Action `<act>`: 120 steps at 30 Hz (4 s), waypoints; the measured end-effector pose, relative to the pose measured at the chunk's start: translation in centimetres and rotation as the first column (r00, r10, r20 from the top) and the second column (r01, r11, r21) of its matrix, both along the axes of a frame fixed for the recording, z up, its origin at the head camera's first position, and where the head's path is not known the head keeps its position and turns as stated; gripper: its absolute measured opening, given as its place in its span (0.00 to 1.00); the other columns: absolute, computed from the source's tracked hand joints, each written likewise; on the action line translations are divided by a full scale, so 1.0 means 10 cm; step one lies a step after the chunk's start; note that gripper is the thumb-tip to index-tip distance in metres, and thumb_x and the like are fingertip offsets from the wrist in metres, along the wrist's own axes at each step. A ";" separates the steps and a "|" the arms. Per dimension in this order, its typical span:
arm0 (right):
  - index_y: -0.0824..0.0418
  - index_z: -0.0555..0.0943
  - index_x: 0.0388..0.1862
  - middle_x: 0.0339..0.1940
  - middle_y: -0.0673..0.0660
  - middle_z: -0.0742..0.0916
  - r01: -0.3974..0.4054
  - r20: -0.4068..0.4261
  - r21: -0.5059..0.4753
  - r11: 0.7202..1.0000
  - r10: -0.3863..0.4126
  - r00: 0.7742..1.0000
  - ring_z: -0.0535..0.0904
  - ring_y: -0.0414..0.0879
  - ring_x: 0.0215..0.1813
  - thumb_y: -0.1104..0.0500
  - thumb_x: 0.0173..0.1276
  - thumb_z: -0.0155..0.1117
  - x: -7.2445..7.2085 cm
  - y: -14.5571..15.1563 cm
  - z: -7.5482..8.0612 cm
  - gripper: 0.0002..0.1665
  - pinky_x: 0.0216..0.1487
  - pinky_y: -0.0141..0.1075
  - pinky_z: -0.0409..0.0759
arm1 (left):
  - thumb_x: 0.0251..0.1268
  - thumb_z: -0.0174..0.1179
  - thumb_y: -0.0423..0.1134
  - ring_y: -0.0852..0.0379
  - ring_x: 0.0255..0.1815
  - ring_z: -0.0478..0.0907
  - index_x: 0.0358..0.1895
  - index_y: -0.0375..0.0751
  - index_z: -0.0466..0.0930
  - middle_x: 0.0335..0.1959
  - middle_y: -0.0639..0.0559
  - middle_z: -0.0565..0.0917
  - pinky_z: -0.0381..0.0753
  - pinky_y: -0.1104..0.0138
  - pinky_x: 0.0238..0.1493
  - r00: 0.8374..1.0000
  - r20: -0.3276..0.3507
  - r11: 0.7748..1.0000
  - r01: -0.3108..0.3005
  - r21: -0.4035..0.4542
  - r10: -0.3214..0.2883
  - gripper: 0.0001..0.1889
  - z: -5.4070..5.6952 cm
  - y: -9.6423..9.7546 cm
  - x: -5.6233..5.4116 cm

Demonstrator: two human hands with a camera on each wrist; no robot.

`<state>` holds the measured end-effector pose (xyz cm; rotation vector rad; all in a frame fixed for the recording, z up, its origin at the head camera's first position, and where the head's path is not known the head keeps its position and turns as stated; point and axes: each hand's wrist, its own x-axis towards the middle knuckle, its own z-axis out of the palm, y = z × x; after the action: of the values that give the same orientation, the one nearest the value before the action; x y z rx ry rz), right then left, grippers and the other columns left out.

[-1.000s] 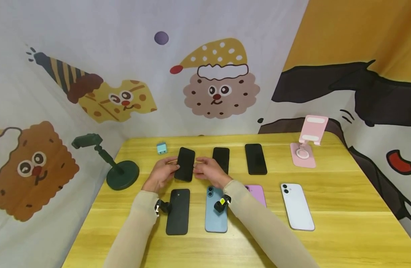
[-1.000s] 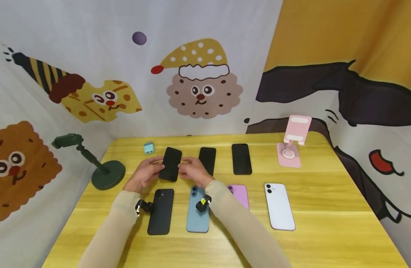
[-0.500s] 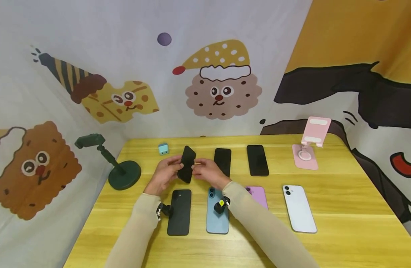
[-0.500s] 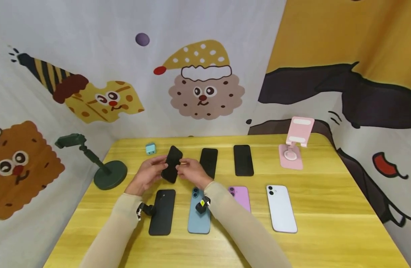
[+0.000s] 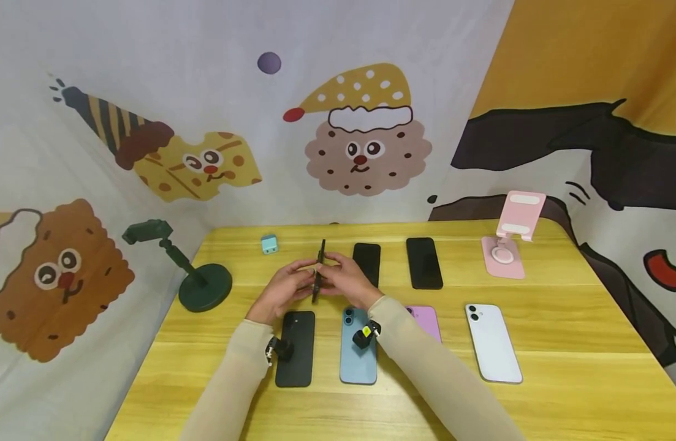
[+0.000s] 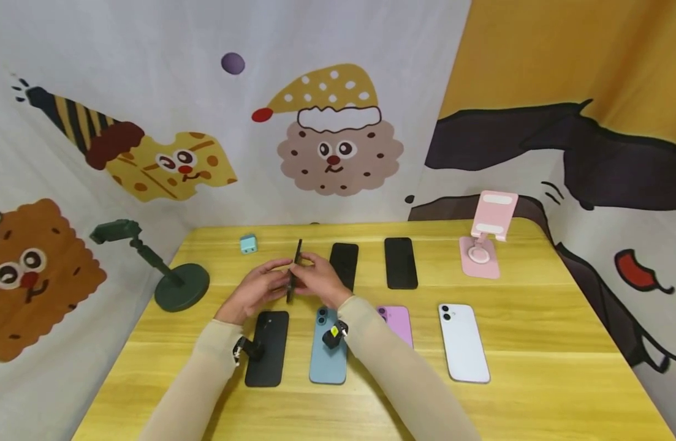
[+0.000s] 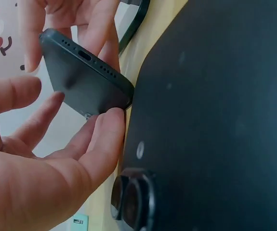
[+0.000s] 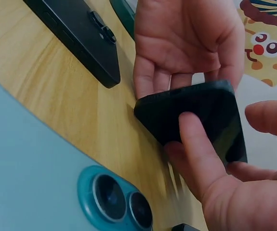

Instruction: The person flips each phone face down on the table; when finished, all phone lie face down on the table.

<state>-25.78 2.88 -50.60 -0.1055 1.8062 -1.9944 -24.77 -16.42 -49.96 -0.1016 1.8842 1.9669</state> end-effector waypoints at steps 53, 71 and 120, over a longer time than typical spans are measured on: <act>0.60 0.67 0.83 0.46 0.58 0.85 0.097 -0.210 0.452 0.887 0.001 0.978 0.88 0.44 0.31 0.63 0.74 0.70 -0.19 -0.18 -0.08 0.41 0.36 0.36 0.90 | 0.69 0.71 0.35 0.45 0.56 0.84 0.77 0.47 0.73 0.61 0.39 0.83 0.84 0.63 0.48 0.990 -0.135 0.864 -0.092 -0.495 0.027 0.34 -0.05 -0.31 -0.15; 0.74 0.85 0.49 0.36 0.62 0.87 0.075 -0.211 0.491 0.868 0.035 0.977 0.92 0.48 0.34 0.64 0.70 0.72 -0.19 -0.15 0.02 0.14 0.38 0.37 0.90 | 0.70 0.70 0.34 0.46 0.56 0.82 0.76 0.44 0.74 0.60 0.42 0.82 0.82 0.65 0.47 0.994 -0.110 0.851 -0.081 -0.518 0.027 0.32 -0.06 -0.32 -0.16; 0.65 0.76 0.74 0.63 0.65 0.84 0.261 -0.202 0.323 0.910 -0.203 0.958 0.84 0.59 0.63 0.55 0.80 0.63 0.05 1.15 -0.06 0.29 0.62 0.47 0.87 | 0.80 0.61 0.43 0.41 0.65 0.82 0.78 0.36 0.67 0.68 0.36 0.80 0.85 0.49 0.62 0.989 -0.126 0.955 0.041 -0.295 -0.082 0.30 0.01 0.90 -0.09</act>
<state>-25.29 14.35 -51.25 0.0611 2.3477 -1.8254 -25.65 -7.44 -49.84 0.0090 2.2299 1.6806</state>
